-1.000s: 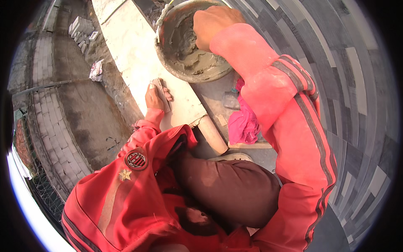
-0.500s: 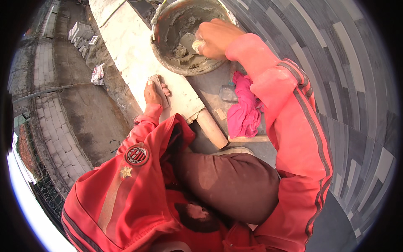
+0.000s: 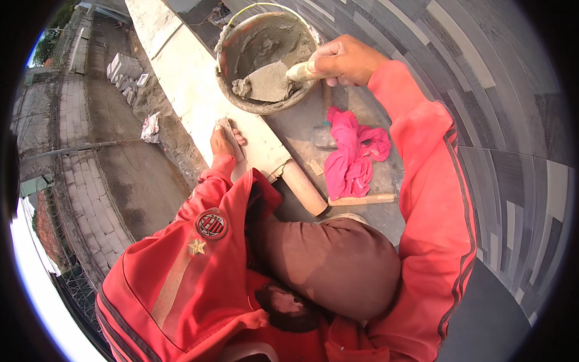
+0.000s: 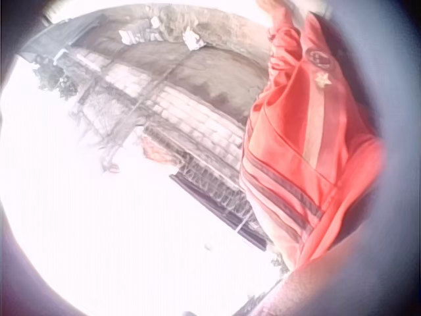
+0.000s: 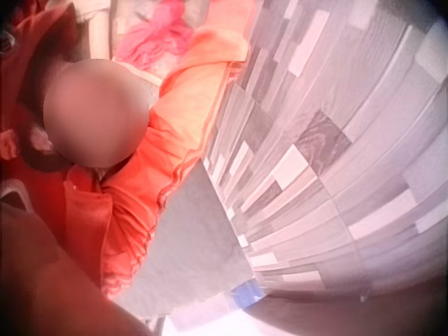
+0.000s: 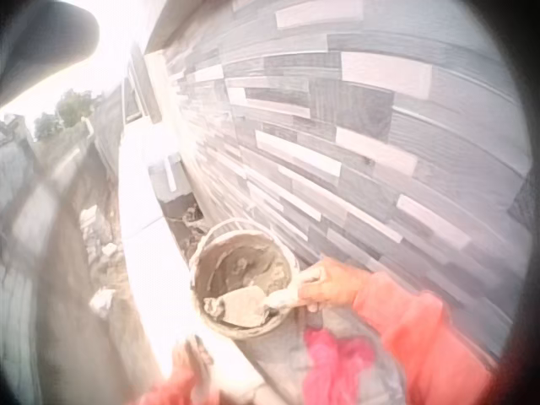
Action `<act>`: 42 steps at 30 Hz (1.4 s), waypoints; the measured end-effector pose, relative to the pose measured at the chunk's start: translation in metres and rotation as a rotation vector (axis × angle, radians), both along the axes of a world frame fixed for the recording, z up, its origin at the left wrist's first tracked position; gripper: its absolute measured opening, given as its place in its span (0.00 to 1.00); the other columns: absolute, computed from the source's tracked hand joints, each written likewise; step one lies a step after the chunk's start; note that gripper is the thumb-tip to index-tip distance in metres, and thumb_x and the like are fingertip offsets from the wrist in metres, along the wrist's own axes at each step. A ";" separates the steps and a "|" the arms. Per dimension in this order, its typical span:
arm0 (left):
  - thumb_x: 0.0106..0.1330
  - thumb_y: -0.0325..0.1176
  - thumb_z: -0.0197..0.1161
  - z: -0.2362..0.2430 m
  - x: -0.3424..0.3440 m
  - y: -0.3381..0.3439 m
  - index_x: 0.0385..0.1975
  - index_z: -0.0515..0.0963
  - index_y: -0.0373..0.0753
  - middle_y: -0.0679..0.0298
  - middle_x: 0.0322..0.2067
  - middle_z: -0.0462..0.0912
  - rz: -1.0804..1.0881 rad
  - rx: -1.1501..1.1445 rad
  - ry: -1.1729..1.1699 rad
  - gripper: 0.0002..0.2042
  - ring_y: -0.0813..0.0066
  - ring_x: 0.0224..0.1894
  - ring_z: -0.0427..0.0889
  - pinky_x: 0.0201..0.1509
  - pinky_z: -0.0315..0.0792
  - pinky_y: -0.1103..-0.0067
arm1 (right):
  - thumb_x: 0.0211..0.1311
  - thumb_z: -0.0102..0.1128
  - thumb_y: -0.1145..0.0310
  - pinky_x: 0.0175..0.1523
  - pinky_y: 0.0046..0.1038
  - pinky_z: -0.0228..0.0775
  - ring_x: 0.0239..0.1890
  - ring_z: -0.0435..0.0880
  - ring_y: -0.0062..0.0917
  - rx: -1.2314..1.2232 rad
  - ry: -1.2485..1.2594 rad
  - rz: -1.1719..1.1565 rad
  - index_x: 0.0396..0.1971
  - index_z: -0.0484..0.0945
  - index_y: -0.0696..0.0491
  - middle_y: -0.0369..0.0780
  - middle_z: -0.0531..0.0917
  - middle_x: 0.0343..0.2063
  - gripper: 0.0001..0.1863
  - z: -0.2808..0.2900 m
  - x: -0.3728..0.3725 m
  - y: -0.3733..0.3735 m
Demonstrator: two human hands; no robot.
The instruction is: The person scoops grout from a bucket using a trowel and applies it to the gaps between wall tiles. They smooth the grout along the tile joints and wipe excess material from the tile surfaces.
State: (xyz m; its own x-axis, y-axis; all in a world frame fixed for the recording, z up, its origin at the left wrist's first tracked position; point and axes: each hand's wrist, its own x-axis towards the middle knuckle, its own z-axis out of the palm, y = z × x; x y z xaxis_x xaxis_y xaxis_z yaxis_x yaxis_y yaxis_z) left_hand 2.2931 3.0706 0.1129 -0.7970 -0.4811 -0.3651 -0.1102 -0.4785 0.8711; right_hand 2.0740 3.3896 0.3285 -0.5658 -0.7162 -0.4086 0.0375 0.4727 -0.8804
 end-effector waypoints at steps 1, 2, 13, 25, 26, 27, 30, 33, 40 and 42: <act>0.71 0.39 0.34 -0.002 0.000 -0.002 0.46 0.68 0.35 0.57 0.27 0.72 0.013 0.064 0.021 0.17 0.67 0.21 0.70 0.24 0.70 0.71 | 0.58 0.59 0.56 0.19 0.18 0.52 0.15 0.64 0.12 -0.043 -0.044 -0.040 0.42 0.82 0.53 0.33 0.75 0.19 0.18 -0.003 0.006 0.007; 0.71 0.39 0.35 -0.003 0.000 -0.006 0.45 0.68 0.35 0.57 0.26 0.72 0.007 0.067 0.018 0.17 0.66 0.21 0.70 0.24 0.69 0.71 | 0.58 0.60 0.55 0.18 0.18 0.51 0.14 0.63 0.12 -0.091 -0.085 -0.074 0.41 0.82 0.52 0.34 0.75 0.19 0.18 -0.004 0.011 0.014; 0.73 0.43 0.41 0.125 -0.004 0.033 0.45 0.69 0.32 0.53 0.32 0.79 -0.245 0.042 -0.201 0.19 0.65 0.30 0.79 0.31 0.76 0.73 | 0.55 0.59 0.63 0.25 0.15 0.62 0.22 0.70 0.12 -0.506 -0.255 -0.411 0.57 0.67 0.60 0.38 0.79 0.32 0.30 0.011 0.171 0.143; 0.70 0.28 0.44 0.203 -0.062 0.181 0.44 0.67 0.28 0.54 0.40 0.74 -0.695 0.397 -0.205 0.11 0.62 0.40 0.79 0.49 0.80 0.66 | 0.44 0.57 0.76 0.50 0.31 0.70 0.45 0.79 0.38 -0.093 0.685 -0.559 0.54 0.70 0.58 0.46 0.78 0.42 0.30 -0.019 0.260 0.186; 0.70 0.28 0.44 0.211 -0.062 0.188 0.44 0.68 0.28 0.54 0.40 0.74 -0.718 0.397 -0.215 0.10 0.63 0.40 0.79 0.49 0.80 0.66 | 0.44 0.57 0.77 0.49 0.31 0.70 0.44 0.79 0.40 -0.069 0.744 -0.582 0.54 0.70 0.57 0.47 0.78 0.43 0.30 -0.024 0.264 0.186; 0.70 0.29 0.45 0.221 -0.059 0.197 0.43 0.68 0.29 0.55 0.40 0.75 -0.702 0.422 -0.252 0.10 0.62 0.39 0.78 0.50 0.80 0.66 | 0.44 0.57 0.78 0.51 0.32 0.69 0.45 0.78 0.41 -0.043 0.730 -0.593 0.53 0.70 0.57 0.48 0.78 0.44 0.29 -0.028 0.269 0.187; 0.70 0.29 0.45 0.225 -0.059 0.204 0.42 0.69 0.31 0.56 0.37 0.75 -0.689 0.432 -0.252 0.09 0.64 0.38 0.78 0.50 0.79 0.66 | 0.45 0.57 0.80 0.52 0.33 0.69 0.46 0.77 0.43 -0.018 0.747 -0.616 0.54 0.69 0.58 0.48 0.77 0.46 0.29 -0.040 0.274 0.186; 0.71 0.31 0.46 0.226 -0.056 0.207 0.41 0.69 0.31 0.57 0.35 0.77 -0.634 0.396 -0.261 0.09 0.65 0.36 0.78 0.46 0.79 0.67 | 0.46 0.58 0.80 0.48 0.33 0.71 0.42 0.78 0.43 -0.051 0.831 -0.632 0.55 0.69 0.55 0.46 0.77 0.43 0.30 -0.058 0.275 0.184; 0.69 0.31 0.48 0.226 -0.061 0.205 0.39 0.70 0.31 0.55 0.33 0.77 -0.707 0.544 -0.236 0.09 0.63 0.34 0.78 0.38 0.76 0.69 | 0.46 0.58 0.82 0.49 0.35 0.71 0.46 0.78 0.44 0.000 0.895 -0.633 0.55 0.69 0.54 0.46 0.78 0.46 0.30 -0.071 0.280 0.185; 0.69 0.30 0.48 0.227 -0.063 0.208 0.40 0.70 0.30 0.54 0.33 0.77 -0.689 0.544 -0.255 0.09 0.63 0.34 0.78 0.38 0.76 0.68 | 0.46 0.58 0.81 0.51 0.35 0.70 0.48 0.78 0.45 0.030 0.884 -0.626 0.55 0.68 0.55 0.47 0.77 0.48 0.30 -0.072 0.282 0.188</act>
State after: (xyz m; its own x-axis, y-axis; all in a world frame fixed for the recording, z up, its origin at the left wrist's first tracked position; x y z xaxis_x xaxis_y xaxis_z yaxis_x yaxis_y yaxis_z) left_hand 2.2298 3.2788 0.3400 -0.7083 0.3616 -0.6063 -0.6818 -0.5730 0.4548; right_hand 2.3559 3.5776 0.2562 -0.9305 -0.1941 0.3106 -0.3623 0.6121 -0.7029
